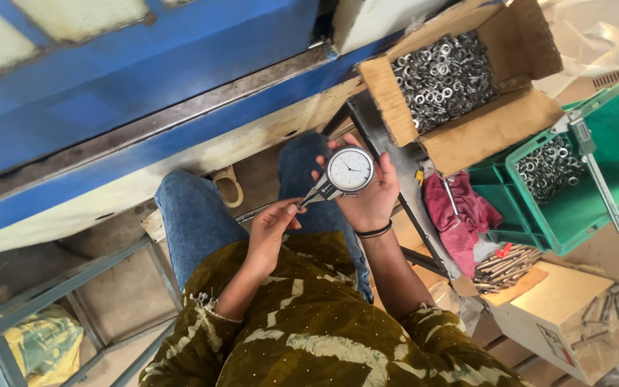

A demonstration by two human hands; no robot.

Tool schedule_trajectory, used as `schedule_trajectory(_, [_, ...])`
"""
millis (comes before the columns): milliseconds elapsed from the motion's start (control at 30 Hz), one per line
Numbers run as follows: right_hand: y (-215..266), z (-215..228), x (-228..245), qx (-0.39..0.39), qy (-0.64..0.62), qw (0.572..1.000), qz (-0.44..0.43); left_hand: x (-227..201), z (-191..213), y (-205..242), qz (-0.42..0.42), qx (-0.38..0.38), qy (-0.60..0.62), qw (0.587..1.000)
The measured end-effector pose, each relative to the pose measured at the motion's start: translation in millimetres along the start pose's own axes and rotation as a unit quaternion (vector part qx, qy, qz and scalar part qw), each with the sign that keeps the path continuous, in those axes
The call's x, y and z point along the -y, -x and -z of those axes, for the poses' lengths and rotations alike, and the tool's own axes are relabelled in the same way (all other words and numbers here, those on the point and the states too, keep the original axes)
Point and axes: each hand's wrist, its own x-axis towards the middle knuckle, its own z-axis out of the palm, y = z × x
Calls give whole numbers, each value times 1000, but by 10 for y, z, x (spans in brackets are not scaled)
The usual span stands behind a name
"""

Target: The person retrieves a dial gauge from a metal case, measures a small metal washer, then uses a go/no-go gauge to check the washer's fit. The person repeatedly picks washers from a cardboard box, tests them with the gauge, and places them into a green bin.

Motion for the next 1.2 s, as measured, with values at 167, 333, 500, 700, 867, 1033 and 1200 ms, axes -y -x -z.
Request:
schedule_trajectory(167, [4, 75, 135, -17, -17, 1000, 9, 30, -96, -114, -2, 19, 2, 1000])
schedule_trajectory(333, [14, 148, 290, -26, -36, 999, 17, 74, -231, -203, 0, 21, -21, 1000])
schedule_trajectory(500, [74, 234, 494, -30, -28, 998, 44, 132, -404, -323, 40, 31, -52, 997])
schedule_trajectory(700, [228, 356, 852, -64, -49, 993, 89, 245, -710, -563, 105, 69, -25, 992])
schedule_trajectory(867, [391, 438, 1141, -92, -80, 983, 137, 307, -1016, -695, 116, 118, -20, 986])
schedule_trajectory(1033, [541, 488, 1351, -108, -80, 971, 197, 344, -1331, -758, 132, 160, -30, 978])
schedule_trajectory(1200, [671, 504, 1461, -156, -108, 955, 228, 331, -1475, -742, 122, 199, -55, 971])
